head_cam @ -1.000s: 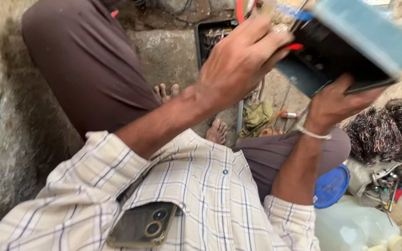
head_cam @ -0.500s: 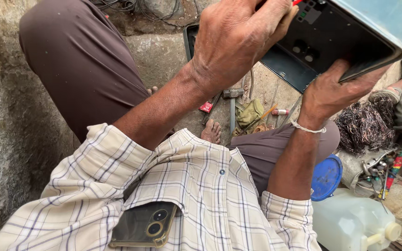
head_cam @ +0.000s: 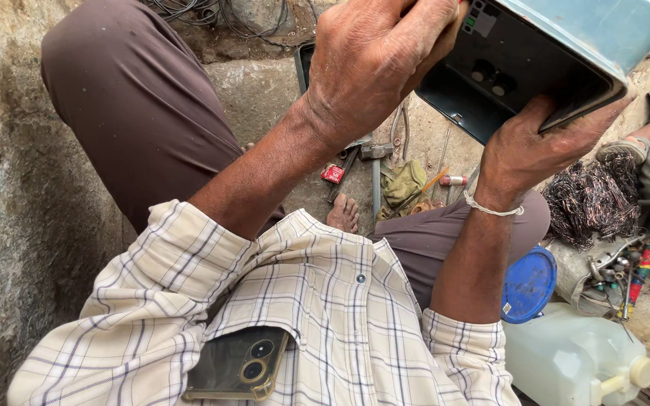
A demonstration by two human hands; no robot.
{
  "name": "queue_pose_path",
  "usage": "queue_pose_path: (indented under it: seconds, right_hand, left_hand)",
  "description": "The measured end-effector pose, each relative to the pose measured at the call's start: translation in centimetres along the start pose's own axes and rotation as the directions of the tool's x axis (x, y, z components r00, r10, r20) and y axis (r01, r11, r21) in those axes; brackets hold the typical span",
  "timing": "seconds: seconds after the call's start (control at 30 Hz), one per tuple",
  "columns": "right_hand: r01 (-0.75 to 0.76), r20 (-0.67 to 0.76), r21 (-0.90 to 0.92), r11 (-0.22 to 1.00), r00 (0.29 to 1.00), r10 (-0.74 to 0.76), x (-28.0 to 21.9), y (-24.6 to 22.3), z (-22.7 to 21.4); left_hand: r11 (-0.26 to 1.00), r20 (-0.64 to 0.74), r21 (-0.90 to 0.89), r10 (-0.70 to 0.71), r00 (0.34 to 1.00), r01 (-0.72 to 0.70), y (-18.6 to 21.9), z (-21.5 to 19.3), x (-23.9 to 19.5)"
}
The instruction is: The person sits on the ground and uses a screwdriver to tighten connections inside a small electrical box. They manipulate red and blue wires and adjust internal components while seated cross-legged.
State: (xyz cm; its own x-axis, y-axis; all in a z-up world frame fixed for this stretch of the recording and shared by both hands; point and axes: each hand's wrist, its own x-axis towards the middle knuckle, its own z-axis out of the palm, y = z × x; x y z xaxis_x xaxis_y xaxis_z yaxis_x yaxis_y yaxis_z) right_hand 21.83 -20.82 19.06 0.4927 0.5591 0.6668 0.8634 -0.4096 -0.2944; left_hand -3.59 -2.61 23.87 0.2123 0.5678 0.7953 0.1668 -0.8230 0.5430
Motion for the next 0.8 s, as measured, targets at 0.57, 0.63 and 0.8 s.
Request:
queue_pose_path:
  seconds: [0.57, 0.63, 0.8]
  right_hand:
    - [0.069, -0.007, 0.027, 0.997, 0.998, -0.069, 2.2, -4.1, -1.3]
    - [0.038, 0.013, 0.04, 0.998, 0.999, -0.039, 2.4, -5.2, -1.7]
    - [0.05, -0.015, 0.161, 0.986, 0.999, -0.049, 3.0, -5.8, -1.7]
  left_hand:
    - [1.0, 0.034, 0.005, 0.016, 0.999, -0.016, -0.2, -0.5, 0.0]
    - [1.0, 0.023, -0.002, 0.025, 0.999, -0.025, -0.1, -0.6, 0.3]
    - [0.999, -0.015, 0.004, 0.039, 0.999, -0.038, 0.6, -1.3, 1.0]
